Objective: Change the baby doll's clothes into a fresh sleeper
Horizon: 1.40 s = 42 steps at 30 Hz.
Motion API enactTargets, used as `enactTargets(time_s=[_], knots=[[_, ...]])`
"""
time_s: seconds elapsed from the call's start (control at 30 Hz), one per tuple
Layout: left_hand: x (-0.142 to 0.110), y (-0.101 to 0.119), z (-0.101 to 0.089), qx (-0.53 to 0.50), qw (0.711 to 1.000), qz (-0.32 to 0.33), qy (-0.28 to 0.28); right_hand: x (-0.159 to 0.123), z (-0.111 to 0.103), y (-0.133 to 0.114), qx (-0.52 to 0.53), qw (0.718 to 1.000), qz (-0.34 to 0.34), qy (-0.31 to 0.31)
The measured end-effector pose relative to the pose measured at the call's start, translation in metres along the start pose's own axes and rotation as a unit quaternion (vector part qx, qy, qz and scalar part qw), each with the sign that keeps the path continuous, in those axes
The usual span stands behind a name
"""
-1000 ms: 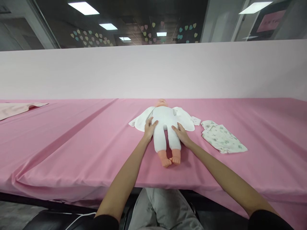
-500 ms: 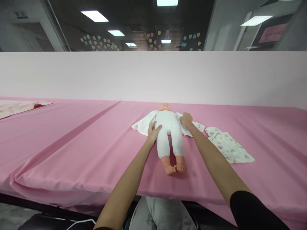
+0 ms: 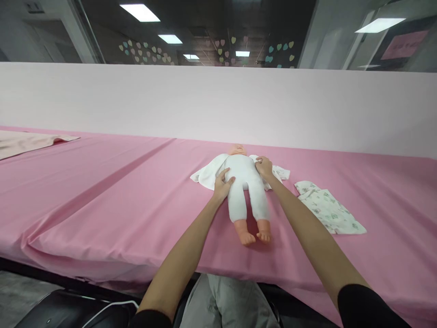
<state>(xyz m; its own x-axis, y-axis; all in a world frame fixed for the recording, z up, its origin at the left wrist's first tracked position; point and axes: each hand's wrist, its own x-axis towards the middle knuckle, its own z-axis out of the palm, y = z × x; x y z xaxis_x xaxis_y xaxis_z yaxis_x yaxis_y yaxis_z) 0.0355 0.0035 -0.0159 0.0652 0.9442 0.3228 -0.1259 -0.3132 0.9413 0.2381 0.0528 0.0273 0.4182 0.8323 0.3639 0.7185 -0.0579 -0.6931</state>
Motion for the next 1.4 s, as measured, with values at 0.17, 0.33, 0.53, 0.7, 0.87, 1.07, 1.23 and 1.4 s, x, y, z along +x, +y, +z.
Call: enactTargets(time_s=[0.17,0.33,0.53,0.7,0.87,1.07,1.23,1.4], knots=[[0.002,0.003,-0.003,-0.014,1.000,-0.008,0.008,-0.032,-0.033,0.024,0.009,0.999,-0.024,-0.026],[0.001,0.006,-0.003,0.043,0.999,-0.021,0.018,-0.077,-0.102,0.081,-0.204,0.977,0.007,-0.058],[-0.012,0.032,0.000,0.235,0.956,0.172,0.048,-0.124,-0.172,0.134,-0.310,0.941,0.134,-0.021],[-0.041,0.061,0.031,0.269,0.912,0.302,-0.064,-0.143,-0.183,0.101,-0.187,0.978,0.068,-0.059],[-0.072,0.097,0.080,0.143,0.907,0.230,-0.323,-0.154,-0.182,0.012,0.054,0.993,-0.107,-0.011],[-0.077,0.148,0.094,0.012,0.927,0.185,-0.326,-0.159,-0.192,-0.067,0.140,0.967,-0.205,0.062],[-0.069,0.153,0.082,0.057,0.921,0.262,-0.284,-0.157,-0.200,-0.077,0.110,0.950,-0.286,0.056],[-0.053,0.164,0.067,0.100,0.929,0.223,-0.277,-0.149,-0.206,-0.064,0.033,0.947,-0.299,0.114]])
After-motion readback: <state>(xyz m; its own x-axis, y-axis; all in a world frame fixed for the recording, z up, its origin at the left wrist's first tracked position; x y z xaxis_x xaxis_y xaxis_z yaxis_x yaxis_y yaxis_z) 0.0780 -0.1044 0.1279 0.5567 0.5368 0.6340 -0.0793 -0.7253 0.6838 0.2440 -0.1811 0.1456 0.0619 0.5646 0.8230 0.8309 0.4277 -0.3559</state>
